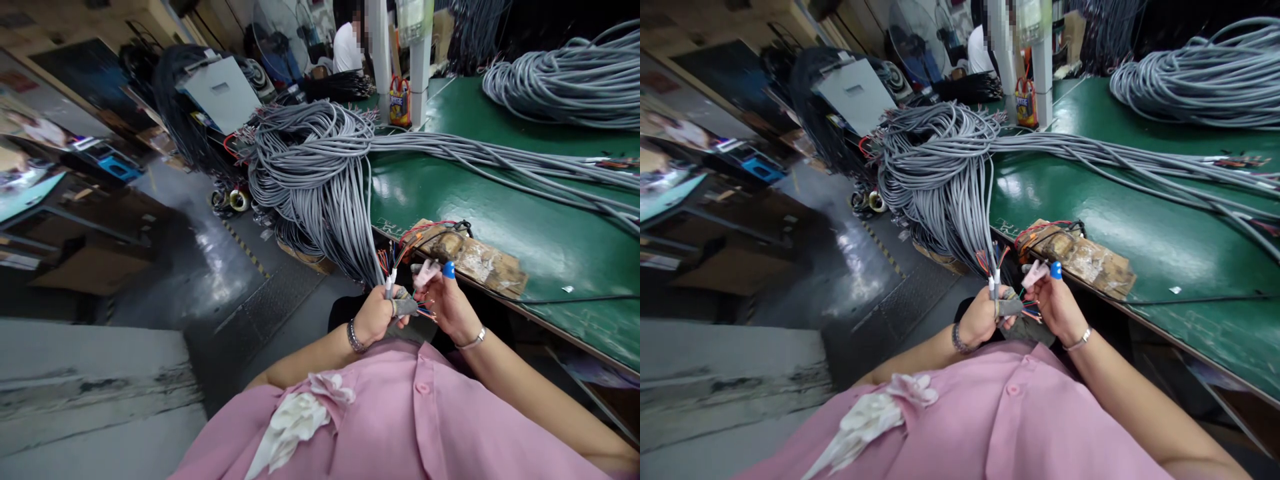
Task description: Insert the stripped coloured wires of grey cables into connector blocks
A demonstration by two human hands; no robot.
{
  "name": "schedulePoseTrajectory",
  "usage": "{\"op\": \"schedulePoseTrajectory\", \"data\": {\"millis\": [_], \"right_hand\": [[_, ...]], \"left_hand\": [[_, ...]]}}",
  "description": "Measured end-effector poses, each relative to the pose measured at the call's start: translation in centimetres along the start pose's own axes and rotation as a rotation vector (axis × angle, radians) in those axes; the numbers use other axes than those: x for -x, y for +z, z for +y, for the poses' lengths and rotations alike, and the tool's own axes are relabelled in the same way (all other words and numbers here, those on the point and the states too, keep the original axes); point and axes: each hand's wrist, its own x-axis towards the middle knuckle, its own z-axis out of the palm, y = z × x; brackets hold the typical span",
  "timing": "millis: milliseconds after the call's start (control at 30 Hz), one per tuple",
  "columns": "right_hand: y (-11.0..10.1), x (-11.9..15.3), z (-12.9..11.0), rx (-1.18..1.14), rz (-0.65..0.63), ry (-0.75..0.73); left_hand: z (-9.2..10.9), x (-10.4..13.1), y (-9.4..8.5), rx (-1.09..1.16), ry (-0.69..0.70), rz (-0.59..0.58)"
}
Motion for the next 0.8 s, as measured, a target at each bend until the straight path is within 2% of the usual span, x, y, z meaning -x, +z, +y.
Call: {"op": "schedulePoseTrajectory", "data": {"millis": [133, 400, 500, 633, 800], "right_hand": [[0.1, 0.2, -0.5, -0.018, -0.031, 0.070], [-0.2, 0.0, 0.0, 0.097, 0.027, -0.094], [-0.7, -0.4, 0.4, 0.104, 0.030, -0.079], [-0.7, -0.9, 0.5, 0.026, -0.010, 0.028], [0.1, -1.1, 0.4, -0.015, 0.070, -0.028]], "left_hand": [[-0.2, 0.7, 0.0, 0.059, 0.065, 0.037], [-0.5, 0.1, 0.6, 0.143, 0.119, 0.164], [-0.6, -0.2, 0.8, 0.143, 0.108, 0.169], [-0.6, -0.3, 1.0, 0.125, 0.081, 0.183], [-0.7, -0.3, 0.9, 0.088, 0.059, 0.191]]}}
